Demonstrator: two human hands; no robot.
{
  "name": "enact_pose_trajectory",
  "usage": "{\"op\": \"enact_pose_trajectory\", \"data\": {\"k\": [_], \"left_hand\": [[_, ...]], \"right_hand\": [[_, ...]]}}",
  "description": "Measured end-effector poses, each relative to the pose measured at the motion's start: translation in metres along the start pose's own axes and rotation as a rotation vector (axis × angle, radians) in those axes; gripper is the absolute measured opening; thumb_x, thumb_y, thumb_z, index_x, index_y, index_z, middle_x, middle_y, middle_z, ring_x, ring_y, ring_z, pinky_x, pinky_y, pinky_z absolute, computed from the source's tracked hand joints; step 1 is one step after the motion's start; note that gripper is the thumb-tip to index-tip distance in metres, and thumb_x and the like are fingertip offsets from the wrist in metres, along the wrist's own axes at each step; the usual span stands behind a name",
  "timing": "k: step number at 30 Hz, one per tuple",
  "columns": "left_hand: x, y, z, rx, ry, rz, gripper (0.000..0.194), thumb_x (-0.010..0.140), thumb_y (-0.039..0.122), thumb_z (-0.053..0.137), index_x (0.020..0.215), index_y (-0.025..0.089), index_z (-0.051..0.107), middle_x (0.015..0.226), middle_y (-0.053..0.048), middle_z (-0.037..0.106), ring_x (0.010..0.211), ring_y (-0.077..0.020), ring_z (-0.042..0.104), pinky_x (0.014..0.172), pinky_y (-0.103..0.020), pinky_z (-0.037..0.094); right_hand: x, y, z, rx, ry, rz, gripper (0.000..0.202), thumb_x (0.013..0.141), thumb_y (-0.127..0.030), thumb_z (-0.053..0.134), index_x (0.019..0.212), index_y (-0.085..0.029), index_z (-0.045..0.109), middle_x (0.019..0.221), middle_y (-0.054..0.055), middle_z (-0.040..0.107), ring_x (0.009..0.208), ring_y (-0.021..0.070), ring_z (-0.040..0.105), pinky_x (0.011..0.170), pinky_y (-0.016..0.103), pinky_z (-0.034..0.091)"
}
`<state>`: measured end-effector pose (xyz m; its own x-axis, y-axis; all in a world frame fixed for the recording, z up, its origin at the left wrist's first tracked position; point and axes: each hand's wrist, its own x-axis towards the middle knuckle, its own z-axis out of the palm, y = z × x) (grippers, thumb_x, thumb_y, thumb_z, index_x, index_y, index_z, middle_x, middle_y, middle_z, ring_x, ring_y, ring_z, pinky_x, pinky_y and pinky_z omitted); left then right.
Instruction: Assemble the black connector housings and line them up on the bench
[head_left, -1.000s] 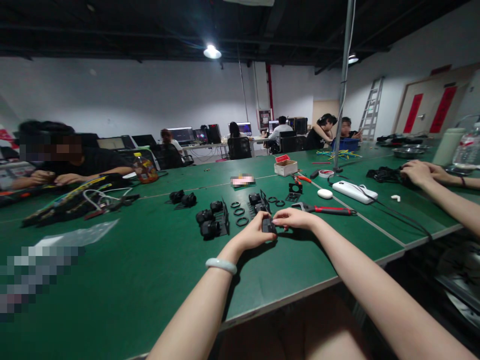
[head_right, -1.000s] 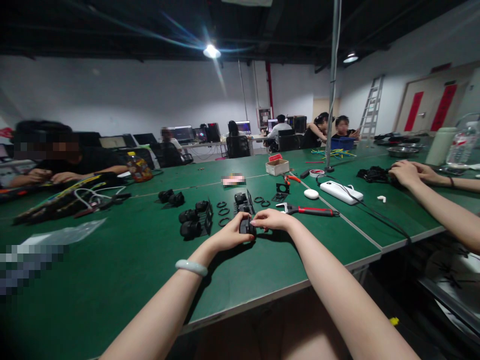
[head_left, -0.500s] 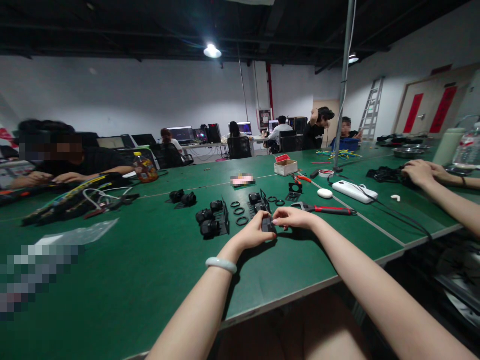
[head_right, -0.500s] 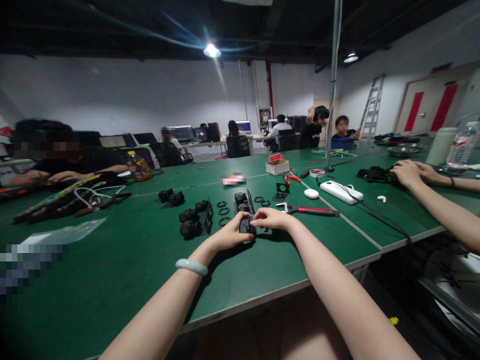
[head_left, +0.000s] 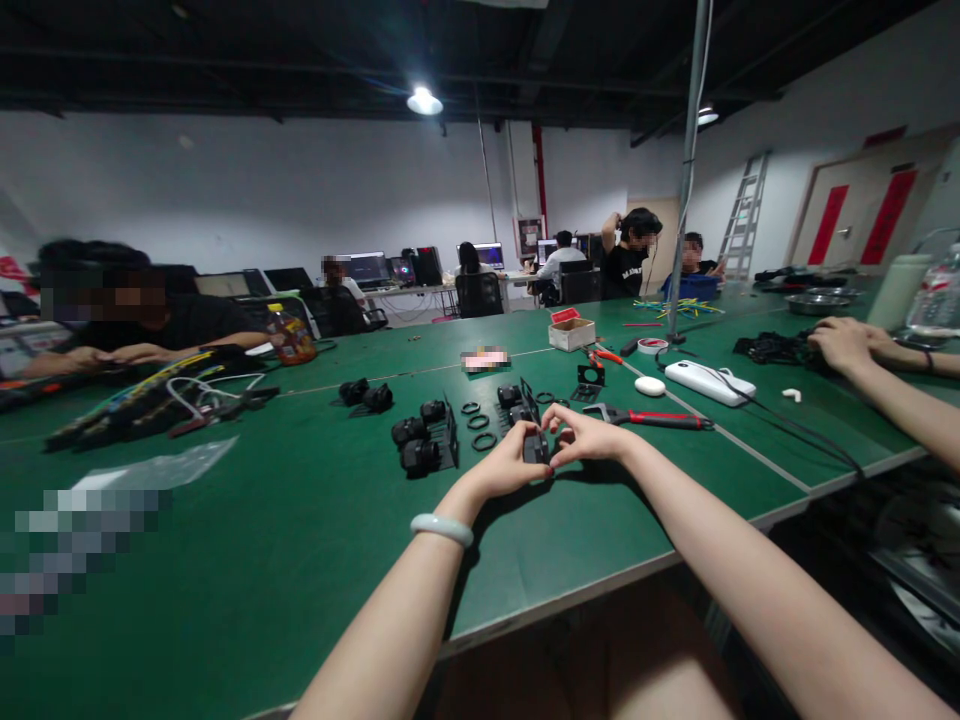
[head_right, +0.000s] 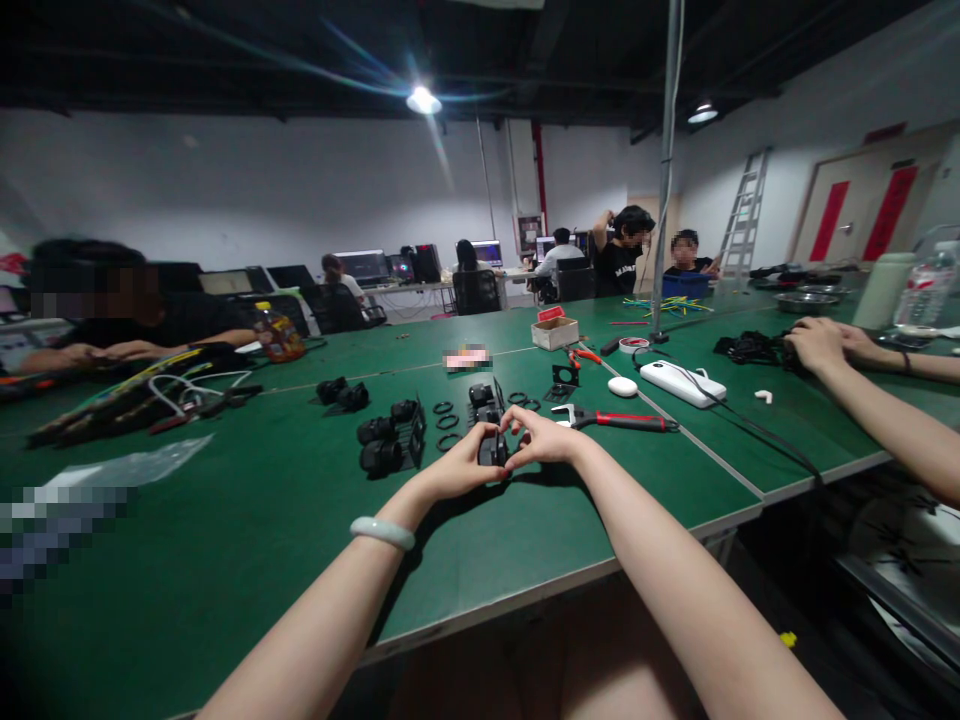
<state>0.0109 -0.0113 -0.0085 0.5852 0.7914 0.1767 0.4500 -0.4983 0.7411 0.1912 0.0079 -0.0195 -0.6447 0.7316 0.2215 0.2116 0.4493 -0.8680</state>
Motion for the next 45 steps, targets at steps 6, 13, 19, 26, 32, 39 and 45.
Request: {"op": "enact_pose_trajectory", "data": {"k": [6, 13, 19, 26, 32, 39, 45], "left_hand": [[-0.0005, 0.0064, 0.0009, -0.046, -0.005, 0.013, 0.047, 0.058, 0.023, 0.057, 0.099, 0.016, 0.036, 0.090, -0.001, 0.045, 0.083, -0.0138, 0.044, 0.073, -0.024, 0.038], [-0.0007, 0.0068, 0.0007, -0.040, 0.001, -0.027, 0.048, 0.056, 0.023, 0.057, 0.098, 0.016, 0.036, 0.090, -0.001, 0.046, 0.083, -0.0142, 0.045, 0.070, -0.025, 0.039], [-0.0006, 0.0033, 0.0002, -0.016, 0.004, -0.015, 0.049, 0.056, 0.022, 0.056, 0.100, 0.016, 0.035, 0.090, -0.001, 0.045, 0.081, -0.0135, 0.044, 0.069, -0.024, 0.039], [-0.0003, 0.0033, 0.0012, -0.006, 0.025, -0.038, 0.051, 0.055, 0.023, 0.057, 0.101, 0.015, 0.036, 0.087, -0.002, 0.046, 0.078, -0.0137, 0.045, 0.068, -0.025, 0.039], [-0.0004, 0.0040, 0.0002, 0.014, 0.030, -0.041, 0.049, 0.054, 0.023, 0.056, 0.099, 0.016, 0.037, 0.085, -0.001, 0.046, 0.073, -0.0118, 0.045, 0.065, -0.023, 0.039], [-0.0006, 0.0021, -0.0012, 0.012, 0.017, -0.043, 0.049, 0.055, 0.025, 0.057, 0.099, 0.018, 0.036, 0.084, 0.000, 0.045, 0.069, -0.0103, 0.044, 0.062, -0.022, 0.039], [-0.0009, 0.0032, -0.0011, 0.006, 0.009, -0.029, 0.048, 0.056, 0.024, 0.055, 0.099, 0.017, 0.035, 0.083, 0.001, 0.044, 0.069, -0.0102, 0.043, 0.061, -0.022, 0.039]], "right_hand": [[0.0010, 0.0013, 0.0009, -0.030, -0.003, -0.007, 0.054, 0.050, -0.029, 0.066, 0.094, -0.022, 0.036, 0.088, -0.001, 0.035, 0.056, 0.0024, 0.036, 0.049, 0.015, 0.033], [0.0009, 0.0017, 0.0000, -0.042, -0.003, -0.007, 0.051, 0.052, -0.030, 0.065, 0.093, -0.021, 0.038, 0.087, -0.001, 0.036, 0.058, 0.0032, 0.037, 0.055, 0.018, 0.035], [0.0011, 0.0030, -0.0009, -0.053, 0.003, -0.001, 0.049, 0.054, -0.031, 0.064, 0.095, -0.020, 0.039, 0.084, -0.001, 0.038, 0.069, 0.0076, 0.041, 0.062, 0.021, 0.036], [-0.0006, 0.0001, -0.0020, -0.071, 0.011, -0.001, 0.046, 0.056, -0.032, 0.062, 0.094, -0.018, 0.041, 0.083, 0.000, 0.041, 0.077, 0.0107, 0.042, 0.067, 0.023, 0.036], [-0.0002, 0.0010, -0.0037, -0.076, 0.008, 0.041, 0.046, 0.057, -0.036, 0.061, 0.095, -0.019, 0.043, 0.084, 0.000, 0.043, 0.072, 0.0099, 0.044, 0.064, 0.023, 0.037], [0.0015, 0.0029, -0.0048, -0.083, 0.002, 0.050, 0.045, 0.058, -0.038, 0.059, 0.096, -0.019, 0.044, 0.081, 0.000, 0.044, 0.066, 0.0083, 0.044, 0.060, 0.022, 0.038], [0.0012, 0.0013, -0.0049, -0.077, -0.009, 0.073, 0.044, 0.060, -0.039, 0.058, 0.097, -0.019, 0.043, 0.078, 0.000, 0.046, 0.061, 0.0072, 0.044, 0.057, 0.021, 0.039]]}}
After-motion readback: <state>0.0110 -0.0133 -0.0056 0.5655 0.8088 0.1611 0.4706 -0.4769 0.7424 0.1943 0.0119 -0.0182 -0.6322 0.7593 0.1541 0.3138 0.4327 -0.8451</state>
